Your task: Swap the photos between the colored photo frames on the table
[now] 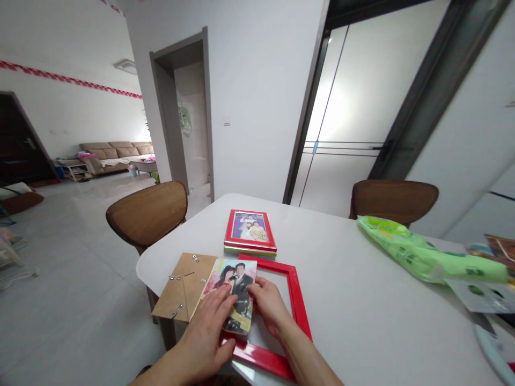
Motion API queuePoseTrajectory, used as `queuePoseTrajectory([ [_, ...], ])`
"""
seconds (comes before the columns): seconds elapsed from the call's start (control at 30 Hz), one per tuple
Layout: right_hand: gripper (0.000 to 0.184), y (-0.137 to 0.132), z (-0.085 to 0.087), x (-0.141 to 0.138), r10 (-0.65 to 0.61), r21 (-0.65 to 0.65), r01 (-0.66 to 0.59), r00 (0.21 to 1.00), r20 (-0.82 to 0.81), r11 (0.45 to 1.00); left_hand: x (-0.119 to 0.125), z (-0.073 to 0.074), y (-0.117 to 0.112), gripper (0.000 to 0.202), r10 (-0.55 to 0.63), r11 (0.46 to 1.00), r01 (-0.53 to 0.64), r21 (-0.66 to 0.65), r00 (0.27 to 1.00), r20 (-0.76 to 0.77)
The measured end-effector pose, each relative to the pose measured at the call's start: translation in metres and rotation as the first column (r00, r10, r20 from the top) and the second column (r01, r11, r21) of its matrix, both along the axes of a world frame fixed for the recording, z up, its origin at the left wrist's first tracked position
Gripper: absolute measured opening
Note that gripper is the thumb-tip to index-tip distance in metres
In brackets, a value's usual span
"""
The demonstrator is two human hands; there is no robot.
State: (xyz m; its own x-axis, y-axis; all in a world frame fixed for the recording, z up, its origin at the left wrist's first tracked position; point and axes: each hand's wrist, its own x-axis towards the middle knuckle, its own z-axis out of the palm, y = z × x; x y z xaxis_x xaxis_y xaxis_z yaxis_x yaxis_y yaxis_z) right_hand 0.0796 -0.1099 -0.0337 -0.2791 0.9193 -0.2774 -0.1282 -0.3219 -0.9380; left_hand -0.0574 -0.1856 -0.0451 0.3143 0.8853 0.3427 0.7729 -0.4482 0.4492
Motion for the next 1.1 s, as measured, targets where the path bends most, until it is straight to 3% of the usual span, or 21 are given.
queuePoseTrajectory([
  [0.1,0.037,-0.01,0.026,-0.006,-0.073,0.08,0.077,0.996,-0.053,0.994,0.004,0.002,0.007,0.065,-0.013,0.994,0.007,0.11,0.999,0.049],
  [0.17,0.04,-0.017,0.044,-0.007,-0.083,0.141,0.095,0.992,-0.094,0.985,0.004,0.009,0.009,0.057,-0.044,0.979,0.005,0.204,0.981,0.188],
  [0.23,0.041,-0.023,0.051,-0.004,-0.093,0.18,0.115,0.987,-0.129,0.977,0.007,0.019,0.009,0.045,-0.052,0.974,-0.041,0.222,0.917,0.395],
  [0.3,0.042,-0.025,0.044,0.0,-0.189,0.138,0.205,0.975,-0.117,0.969,0.015,0.028,0.007,0.035,0.011,0.986,-0.115,0.12,0.766,0.642],
  [0.37,0.041,-0.026,0.027,0.005,-0.285,-0.002,0.286,0.954,-0.092,0.958,0.028,0.034,0.006,0.03,0.129,0.989,-0.133,-0.068,0.522,0.843],
  [0.43,0.039,-0.024,0.008,0.011,-0.322,-0.119,0.305,0.934,-0.157,0.945,0.041,0.034,0.007,0.033,0.246,0.969,-0.053,-0.241,0.27,0.931],
  [0.47,0.038,-0.024,0.001,0.015,-0.333,-0.135,0.31,0.918,-0.215,0.941,0.046,0.032,0.007,0.036,0.284,0.957,0.004,-0.289,0.183,0.941],
  [0.53,0.04,-0.022,-0.005,0.025,-0.364,-0.109,0.347,0.885,-0.291,0.931,0.051,0.027,0.009,0.043,0.311,0.943,0.087,-0.32,0.104,0.945],
  [0.6,0.047,-0.019,-0.003,0.04,-0.385,-0.088,0.375,0.891,-0.241,0.923,0.049,0.02,0.012,0.051,0.311,0.94,0.106,-0.324,0.129,0.942],
  [0.67,0.052,-0.013,0.003,0.057,-0.341,-0.083,0.333,0.933,-0.114,0.939,0.042,0.014,0.013,0.052,0.322,0.933,0.09,-0.349,0.226,0.919],
  [0.83,0.055,0.004,0.006,0.081,-0.246,-0.011,0.249,0.96,0.134,0.968,0.029,0.002,0.007,0.042,0.249,0.943,-0.019,-0.332,0.702,0.667],
  [0.9,0.055,0.01,0.002,0.077,-0.249,0.01,0.251,0.951,0.183,0.968,0.029,-0.001,0.002,0.044,0.185,0.96,-0.041,-0.278,0.836,0.516],
  [1.0,0.054,0.017,-0.006,0.069,-0.237,0.062,0.229,0.941,0.24,0.971,0.031,-0.004,-0.004,0.046,0.1,0.975,-0.021,-0.22,0.93,0.354],
  [1.1,0.048,0.023,-0.013,0.066,-0.254,0.194,0.193,0.893,0.372,0.962,0.03,-0.003,-0.007,0.044,0.055,0.979,-0.002,-0.204,0.966,0.254],
])
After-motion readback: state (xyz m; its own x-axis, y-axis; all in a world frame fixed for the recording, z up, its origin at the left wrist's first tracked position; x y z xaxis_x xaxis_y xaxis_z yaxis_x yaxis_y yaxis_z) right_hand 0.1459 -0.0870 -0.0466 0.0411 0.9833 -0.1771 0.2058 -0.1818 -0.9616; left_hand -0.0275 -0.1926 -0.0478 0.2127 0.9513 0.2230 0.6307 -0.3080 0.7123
